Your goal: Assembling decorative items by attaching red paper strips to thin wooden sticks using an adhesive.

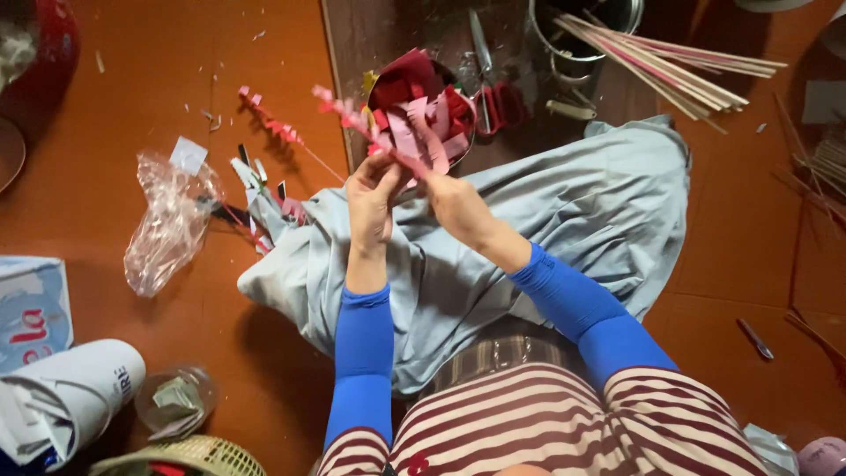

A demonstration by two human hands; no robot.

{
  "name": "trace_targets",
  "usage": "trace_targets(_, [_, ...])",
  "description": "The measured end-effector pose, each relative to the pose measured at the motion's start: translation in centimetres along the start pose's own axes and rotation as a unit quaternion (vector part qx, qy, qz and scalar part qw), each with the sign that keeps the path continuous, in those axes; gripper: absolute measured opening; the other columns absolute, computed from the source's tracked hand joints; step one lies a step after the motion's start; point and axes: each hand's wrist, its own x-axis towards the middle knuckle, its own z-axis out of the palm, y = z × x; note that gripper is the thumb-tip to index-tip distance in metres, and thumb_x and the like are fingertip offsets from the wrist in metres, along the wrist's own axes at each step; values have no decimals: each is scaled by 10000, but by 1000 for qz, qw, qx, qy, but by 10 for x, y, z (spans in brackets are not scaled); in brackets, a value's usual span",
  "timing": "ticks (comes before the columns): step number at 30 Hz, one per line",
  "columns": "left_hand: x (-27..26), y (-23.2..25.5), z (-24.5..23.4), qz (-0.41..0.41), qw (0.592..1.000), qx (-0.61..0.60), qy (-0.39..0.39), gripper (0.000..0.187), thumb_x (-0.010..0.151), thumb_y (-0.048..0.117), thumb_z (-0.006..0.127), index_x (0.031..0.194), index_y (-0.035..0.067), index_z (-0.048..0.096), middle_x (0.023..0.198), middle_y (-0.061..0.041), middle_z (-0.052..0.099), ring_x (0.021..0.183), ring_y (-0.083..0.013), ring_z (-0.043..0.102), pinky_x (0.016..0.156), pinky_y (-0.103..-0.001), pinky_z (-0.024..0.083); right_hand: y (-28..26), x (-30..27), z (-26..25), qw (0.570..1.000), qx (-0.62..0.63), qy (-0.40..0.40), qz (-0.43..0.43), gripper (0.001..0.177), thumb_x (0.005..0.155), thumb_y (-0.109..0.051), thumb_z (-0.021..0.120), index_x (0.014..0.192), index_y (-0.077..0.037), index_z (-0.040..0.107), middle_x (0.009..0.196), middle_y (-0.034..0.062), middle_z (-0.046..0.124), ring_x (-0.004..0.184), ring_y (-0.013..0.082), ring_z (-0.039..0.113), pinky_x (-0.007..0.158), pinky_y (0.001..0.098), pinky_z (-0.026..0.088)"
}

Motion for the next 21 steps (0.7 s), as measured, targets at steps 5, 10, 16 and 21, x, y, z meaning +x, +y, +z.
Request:
trace_targets(5, [-2,3,-3,11,999,36,18,160,975,-49,688,1127,-7,661,1075,-154,739,954,-252,747,840,-382,630,33,27,-34,989,-55,-102,-94,80,975,-74,691,1042,-35,672,893,170,696,821,342,703,705,434,560])
trace_targets(10, [7,2,-9,35,998,25,50,138,969,-44,671,1102,-13,653,1054,-123,735,946,-229,747,890,-378,636,118,101,-142,971,-219,53,-74,68,991,-82,691,1003,-55,753,975,158,720,907,340,679,789,439,541])
trace_targets(16, [16,-2,-7,27,996,33,79,149,964,-39,676,1107,-11,646,1050,-104,726,933,-207,731,880,-356,630,248,128,-198,859,-510,-3,50,126,780,-36,741,902,-13,762,1011,218,694,948,412,673,781,502,557])
trace_targets(21, [20,-4,-10,23,995,35,95,156,963,-43,674,1108,-2,634,1051,-100,721,934,-201,726,875,-345,625,293,132,-193,849,-523,-24,71,71,817,-7,718,876,2,758,1028,211,691,994,407,673,830,491,562])
